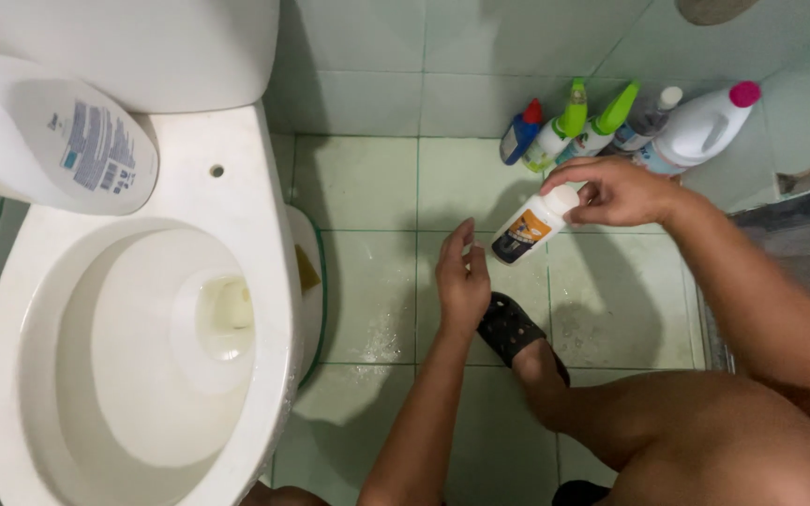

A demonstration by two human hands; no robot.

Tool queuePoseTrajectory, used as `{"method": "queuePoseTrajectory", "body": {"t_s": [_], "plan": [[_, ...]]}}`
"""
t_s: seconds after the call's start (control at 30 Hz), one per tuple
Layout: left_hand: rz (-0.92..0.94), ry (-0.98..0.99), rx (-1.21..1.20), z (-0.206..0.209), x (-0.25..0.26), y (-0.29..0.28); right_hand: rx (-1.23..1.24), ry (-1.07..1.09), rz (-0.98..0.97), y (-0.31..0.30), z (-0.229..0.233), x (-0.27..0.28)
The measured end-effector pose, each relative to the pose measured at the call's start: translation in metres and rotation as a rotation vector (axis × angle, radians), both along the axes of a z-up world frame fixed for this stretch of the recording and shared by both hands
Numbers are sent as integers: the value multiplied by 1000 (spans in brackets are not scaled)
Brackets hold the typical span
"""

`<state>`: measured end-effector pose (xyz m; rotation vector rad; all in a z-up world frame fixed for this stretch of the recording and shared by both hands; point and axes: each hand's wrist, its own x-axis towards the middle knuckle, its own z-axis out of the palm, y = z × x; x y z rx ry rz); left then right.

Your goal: Organizing cleaning supplies and testing a bidet sprayer in a bathroom.

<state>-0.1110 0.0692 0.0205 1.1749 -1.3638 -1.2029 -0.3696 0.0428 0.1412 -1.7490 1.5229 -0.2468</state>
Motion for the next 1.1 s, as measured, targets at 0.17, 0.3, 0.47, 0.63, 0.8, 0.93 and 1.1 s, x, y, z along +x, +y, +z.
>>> {"method": "queuePoseTrajectory", "body": {"t_s": [0.17, 0.3, 0.47, 0.63, 0.8, 0.93, 1.1], "plan": [[-97, 72, 14, 23, -15, 1, -311, 13, -12, 16, -24, 33], [-83, -7, -71, 16, -12, -5, -375, 21, -136, 18, -22, 78], [-63, 48, 51, -5, -2, -16, -518, 43, -110, 10, -54, 85], [14, -17, 46, -19, -4, -11, -342, -11, -160, 6, -77, 83], [9, -119, 40, -27, -6, -7, -438, 174, -166, -23, -109, 58], [-9, -116, 96, -9, 1, -11, -346, 321, -143, -62, -137, 29], [25, -194, 45, -11, 5, -22, -353, 454, -209, -110, -157, -1]]}}
